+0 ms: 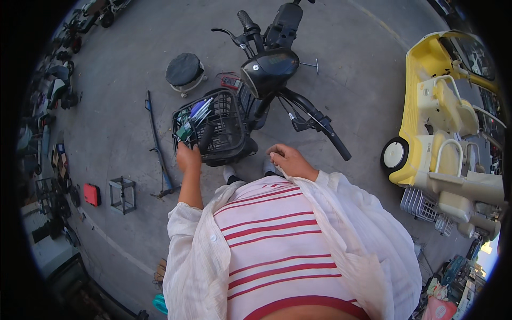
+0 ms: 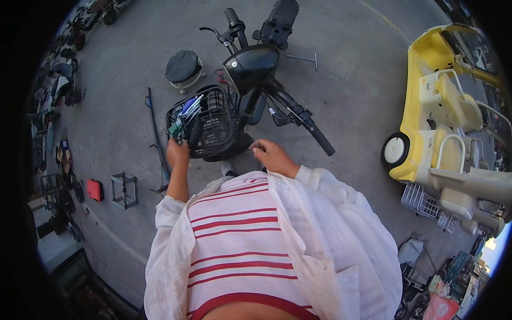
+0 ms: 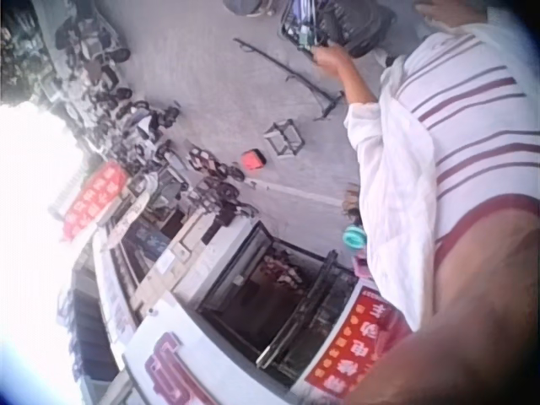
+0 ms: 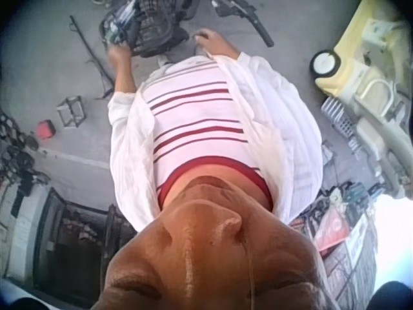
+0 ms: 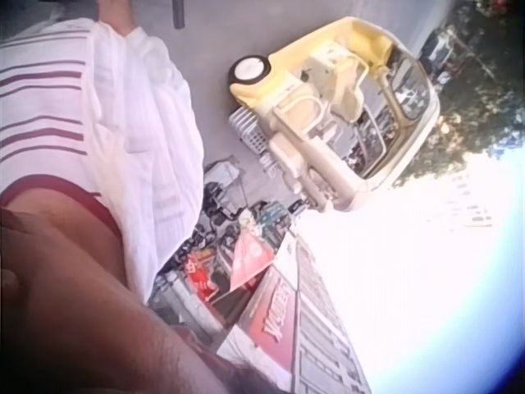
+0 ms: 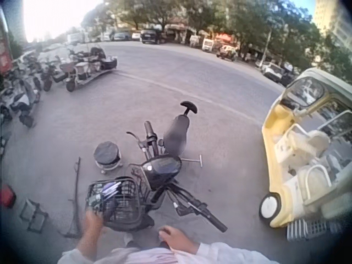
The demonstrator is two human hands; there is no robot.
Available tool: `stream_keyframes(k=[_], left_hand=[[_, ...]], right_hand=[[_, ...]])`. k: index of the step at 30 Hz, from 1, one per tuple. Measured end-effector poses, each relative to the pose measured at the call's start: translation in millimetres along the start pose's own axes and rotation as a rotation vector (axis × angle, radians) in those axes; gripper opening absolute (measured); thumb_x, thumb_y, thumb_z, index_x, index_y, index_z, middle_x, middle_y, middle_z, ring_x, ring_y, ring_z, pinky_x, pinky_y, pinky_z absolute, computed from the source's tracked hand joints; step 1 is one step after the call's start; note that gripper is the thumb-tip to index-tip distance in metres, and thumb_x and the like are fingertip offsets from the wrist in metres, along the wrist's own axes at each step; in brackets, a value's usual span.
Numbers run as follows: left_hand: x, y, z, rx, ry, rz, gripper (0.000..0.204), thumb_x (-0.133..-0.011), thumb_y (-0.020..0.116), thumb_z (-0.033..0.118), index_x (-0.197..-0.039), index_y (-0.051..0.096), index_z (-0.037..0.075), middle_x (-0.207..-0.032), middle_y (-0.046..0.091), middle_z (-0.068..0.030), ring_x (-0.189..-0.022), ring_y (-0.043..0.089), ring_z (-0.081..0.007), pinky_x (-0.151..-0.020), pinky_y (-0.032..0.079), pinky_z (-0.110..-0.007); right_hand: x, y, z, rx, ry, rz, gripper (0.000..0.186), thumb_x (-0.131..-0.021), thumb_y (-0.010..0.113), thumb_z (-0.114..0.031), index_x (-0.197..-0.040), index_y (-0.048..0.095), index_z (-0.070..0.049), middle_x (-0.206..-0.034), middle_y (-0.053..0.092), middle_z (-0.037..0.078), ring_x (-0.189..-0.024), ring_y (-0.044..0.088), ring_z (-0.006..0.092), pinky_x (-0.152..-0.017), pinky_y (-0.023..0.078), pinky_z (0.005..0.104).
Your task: The person adjusts the handlebar controls and throttle on a black electric scooter, then moves to a work area to hammer a small metal part on the ground. The person uses a hammer and a screwdriver to work on the part while sitting on a low stool.
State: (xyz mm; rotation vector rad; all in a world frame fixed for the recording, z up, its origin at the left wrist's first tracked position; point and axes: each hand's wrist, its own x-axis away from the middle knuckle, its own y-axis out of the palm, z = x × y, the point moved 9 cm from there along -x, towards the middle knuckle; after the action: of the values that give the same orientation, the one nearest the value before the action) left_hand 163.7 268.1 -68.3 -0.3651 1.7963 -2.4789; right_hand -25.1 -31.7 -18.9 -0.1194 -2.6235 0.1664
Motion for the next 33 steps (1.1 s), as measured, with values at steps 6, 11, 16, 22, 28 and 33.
stream_keyframes(k=[6,11,16,22,28,33], left_hand=[[29.9,-17.9,-8.6,0.041,-0.082,-0.021,0.036,-0.081,0.067,0.036,-0.101,0.06,0.007,-0.102,0.066,-0.0152,-0.095,0.063,-0.0358,-0.078,0.05,-0.047],[61.6,-14.8,-31.9,0.074,-0.115,-0.038,0.034,-0.082,0.064,0.036,-0.099,0.063,0.007,-0.099,0.067,-0.0157,-0.093,0.064,-0.0361,-0.077,0.049,-0.046],[91.6,10.9,-71.4,0.085,-0.094,-0.069,0.034,-0.082,0.063,0.038,-0.097,0.066,0.007,-0.097,0.068,-0.0171,-0.09,0.065,-0.0372,-0.078,0.05,-0.046],[125.1,41.4,-106.5,0.011,-0.221,-0.192,0.036,-0.082,0.063,0.038,-0.098,0.066,0.006,-0.098,0.068,-0.0179,-0.092,0.064,-0.0375,-0.077,0.05,-0.047],[135.6,57.9,-106.8,0.034,-0.241,-0.29,0.036,-0.083,0.061,0.039,-0.099,0.067,0.007,-0.1,0.068,-0.0182,-0.096,0.064,-0.0373,-0.079,0.05,-0.047],[139.5,53.7,-103.0,0.052,-0.237,-0.283,0.036,-0.083,0.06,0.039,-0.1,0.066,0.007,-0.1,0.068,-0.0179,-0.097,0.063,-0.0371,-0.08,0.05,-0.047]], right_hand=[[-0.6,-12.0,-4.0,-0.046,-0.052,-0.008,0.027,-0.094,0.051,-0.017,-0.111,0.059,0.003,-0.092,0.063,0.008,-0.083,0.057,0.0145,-0.076,0.048,0.0289],[-0.6,-34.1,11.1,-0.155,0.007,0.042,0.026,-0.094,0.051,-0.017,-0.111,0.059,0.001,-0.09,0.062,0.007,-0.08,0.057,0.0131,-0.074,0.047,0.027],[-0.5,-65.1,31.6,-0.184,0.004,0.14,0.027,-0.094,0.052,-0.018,-0.113,0.057,0.0,-0.085,0.061,0.005,-0.073,0.056,0.0114,-0.068,0.047,0.026],[2.1,-86.2,33.0,-0.282,-0.054,0.274,0.02,-0.093,0.055,-0.019,-0.099,0.058,-0.001,-0.074,0.058,0.003,-0.061,0.052,0.0093,-0.056,0.044,0.0242],[1.8,-88.3,28.3,-0.822,-0.115,0.228,0.016,-0.091,0.062,-0.018,-0.092,0.058,-0.003,-0.075,0.057,0.003,-0.059,0.05,0.0098,-0.053,0.042,0.0245],[-0.5,-78.4,27.5,-1.068,-0.08,0.151,0.01,-0.089,0.065,-0.013,-0.094,0.059,-0.005,-0.08,0.058,0.004,-0.063,0.052,0.0114,-0.055,0.043,0.026]])
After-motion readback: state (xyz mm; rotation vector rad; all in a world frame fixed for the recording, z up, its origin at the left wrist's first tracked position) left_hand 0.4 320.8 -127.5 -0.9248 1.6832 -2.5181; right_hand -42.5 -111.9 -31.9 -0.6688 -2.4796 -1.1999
